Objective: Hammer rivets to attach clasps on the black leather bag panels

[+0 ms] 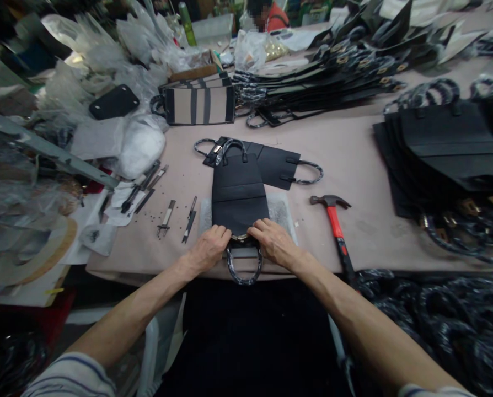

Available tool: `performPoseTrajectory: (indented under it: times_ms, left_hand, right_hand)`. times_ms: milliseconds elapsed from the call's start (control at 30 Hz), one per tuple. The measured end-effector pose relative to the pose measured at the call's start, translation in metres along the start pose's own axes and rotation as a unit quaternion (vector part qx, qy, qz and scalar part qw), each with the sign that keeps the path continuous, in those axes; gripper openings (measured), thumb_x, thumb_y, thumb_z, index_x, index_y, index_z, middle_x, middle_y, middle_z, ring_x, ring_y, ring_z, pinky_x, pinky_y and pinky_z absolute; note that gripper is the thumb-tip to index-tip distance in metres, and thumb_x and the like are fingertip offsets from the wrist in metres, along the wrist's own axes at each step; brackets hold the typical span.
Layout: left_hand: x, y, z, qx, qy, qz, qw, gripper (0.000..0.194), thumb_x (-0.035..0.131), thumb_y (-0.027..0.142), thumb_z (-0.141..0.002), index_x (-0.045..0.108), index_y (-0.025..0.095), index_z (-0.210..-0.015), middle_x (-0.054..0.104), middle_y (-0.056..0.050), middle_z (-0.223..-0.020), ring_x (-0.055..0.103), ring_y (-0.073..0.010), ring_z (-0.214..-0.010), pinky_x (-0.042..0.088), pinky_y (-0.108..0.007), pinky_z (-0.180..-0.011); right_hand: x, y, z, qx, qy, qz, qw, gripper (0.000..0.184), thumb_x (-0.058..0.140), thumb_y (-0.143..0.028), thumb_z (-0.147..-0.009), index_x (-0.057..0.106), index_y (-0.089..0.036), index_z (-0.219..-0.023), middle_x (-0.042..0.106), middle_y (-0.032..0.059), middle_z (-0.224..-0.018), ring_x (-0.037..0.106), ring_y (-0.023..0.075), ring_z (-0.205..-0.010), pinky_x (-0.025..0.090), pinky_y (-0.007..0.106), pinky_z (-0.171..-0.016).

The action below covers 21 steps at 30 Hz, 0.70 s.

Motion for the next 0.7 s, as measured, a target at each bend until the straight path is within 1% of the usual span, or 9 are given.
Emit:
performPoseTrajectory:
  times_ms: [67, 100, 167, 233, 300, 467, 533, 633, 700]
  left_hand:
    - [0.003, -0.013, 0.009, 0.018, 0.039, 0.054, 0.998, 0.029, 0.041, -0.001, -0.091, 0.063, 0.012, -0.104, 0.063, -0.013, -0.103, 0.059, -0.0259, -0.097, 0.053, -0.037, -0.084]
    - [0.004, -0.019, 0.013, 0.036, 0.069, 0.083, 0.994, 0.032, 0.039, -0.002, -0.091, 0.063, 0.013, -0.107, 0.064, -0.012, -0.106, 0.059, -0.0243, -0.100, 0.054, -0.036, -0.087]
    - [0.006, -0.028, 0.021, 0.092, 0.127, 0.127, 0.979, 0.037, 0.035, -0.003, -0.092, 0.065, 0.014, -0.107, 0.066, -0.011, -0.110, 0.061, -0.0216, -0.104, 0.054, -0.034, -0.091]
    - [0.009, -0.031, 0.026, 0.149, 0.168, 0.144, 0.964, 0.037, 0.034, -0.002, -0.094, 0.066, 0.015, -0.102, 0.067, -0.011, -0.109, 0.062, -0.0205, -0.103, 0.055, -0.033, -0.091]
    - [0.013, -0.032, 0.028, 0.172, 0.189, 0.144, 0.956, 0.034, 0.036, 0.002, -0.096, 0.067, 0.015, -0.099, 0.067, -0.011, -0.105, 0.064, -0.0201, -0.099, 0.056, -0.034, -0.089]
    - [0.016, -0.031, 0.028, 0.147, 0.232, 0.151, 0.949, 0.032, 0.039, 0.006, -0.099, 0.069, 0.017, -0.104, 0.068, -0.011, -0.105, 0.064, -0.0191, -0.096, 0.057, -0.034, -0.088]
    - [0.016, -0.029, 0.029, 0.135, 0.244, 0.147, 0.949, 0.033, 0.038, 0.005, -0.099, 0.069, 0.016, -0.105, 0.068, -0.011, -0.103, 0.064, -0.0192, -0.094, 0.057, -0.033, -0.086]
    - [0.019, -0.025, 0.031, 0.120, 0.241, 0.139, 0.953, 0.034, 0.039, 0.004, -0.098, 0.069, 0.016, -0.109, 0.068, -0.012, -0.104, 0.064, -0.0205, -0.095, 0.057, -0.034, -0.087]
    - [0.019, -0.023, 0.033, 0.111, 0.247, 0.148, 0.951, 0.037, 0.038, 0.003, -0.096, 0.068, 0.015, -0.114, 0.069, -0.013, -0.110, 0.065, -0.0223, -0.102, 0.057, -0.038, -0.093]
  right_hand:
    - [-0.004, 0.006, 0.008, -0.001, 0.048, -0.081, 0.996, 0.037, 0.041, 0.002, -0.088, 0.068, -0.017, -0.103, 0.064, 0.0108, -0.107, 0.058, 0.0227, -0.096, 0.050, 0.036, -0.086]
    - [-0.005, 0.010, 0.012, -0.002, 0.076, -0.112, 0.991, 0.038, 0.041, 0.004, -0.084, 0.069, -0.019, -0.098, 0.065, 0.0099, -0.107, 0.059, 0.0223, -0.098, 0.052, 0.036, -0.086]
    - [-0.006, 0.015, 0.018, -0.016, 0.123, -0.148, 0.981, 0.039, 0.042, 0.005, -0.079, 0.070, -0.020, -0.089, 0.066, 0.0086, -0.106, 0.062, 0.0218, -0.099, 0.054, 0.037, -0.085]
    - [-0.005, 0.020, 0.022, -0.034, 0.138, -0.159, 0.977, 0.039, 0.044, 0.005, -0.077, 0.071, -0.021, -0.086, 0.066, 0.0079, -0.105, 0.063, 0.0218, -0.098, 0.055, 0.037, -0.082]
    - [-0.003, 0.023, 0.022, -0.045, 0.129, -0.168, 0.976, 0.039, 0.046, 0.006, -0.076, 0.071, -0.022, -0.084, 0.067, 0.0074, -0.105, 0.064, 0.0219, -0.097, 0.057, 0.037, -0.081]
    - [-0.005, 0.022, 0.020, -0.061, 0.099, -0.175, 0.978, 0.037, 0.046, 0.005, -0.075, 0.070, -0.022, -0.079, 0.069, 0.0075, -0.105, 0.065, 0.0231, -0.097, 0.058, 0.039, -0.080]
    - [-0.005, 0.019, 0.021, -0.058, 0.096, -0.174, 0.978, 0.037, 0.046, 0.005, -0.076, 0.071, -0.022, -0.082, 0.069, 0.0083, -0.106, 0.065, 0.0241, -0.098, 0.058, 0.041, -0.081]
    - [-0.006, 0.014, 0.026, -0.040, 0.103, -0.191, 0.975, 0.044, 0.044, 0.003, -0.081, 0.072, -0.022, -0.104, 0.070, 0.0096, -0.118, 0.065, 0.0256, -0.110, 0.058, 0.046, -0.092]
    - [-0.007, 0.012, 0.030, -0.027, 0.107, -0.209, 0.972, 0.044, 0.045, -0.001, -0.087, 0.070, -0.023, -0.116, 0.070, 0.0093, -0.124, 0.064, 0.0252, -0.118, 0.056, 0.048, -0.100]
Point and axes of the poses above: each hand's wrist, its own z-axis away from the middle knuckle, its own x-axis out of the palm, y = z × x, the point moved 6 cm from there along -z, towards the middle knuckle
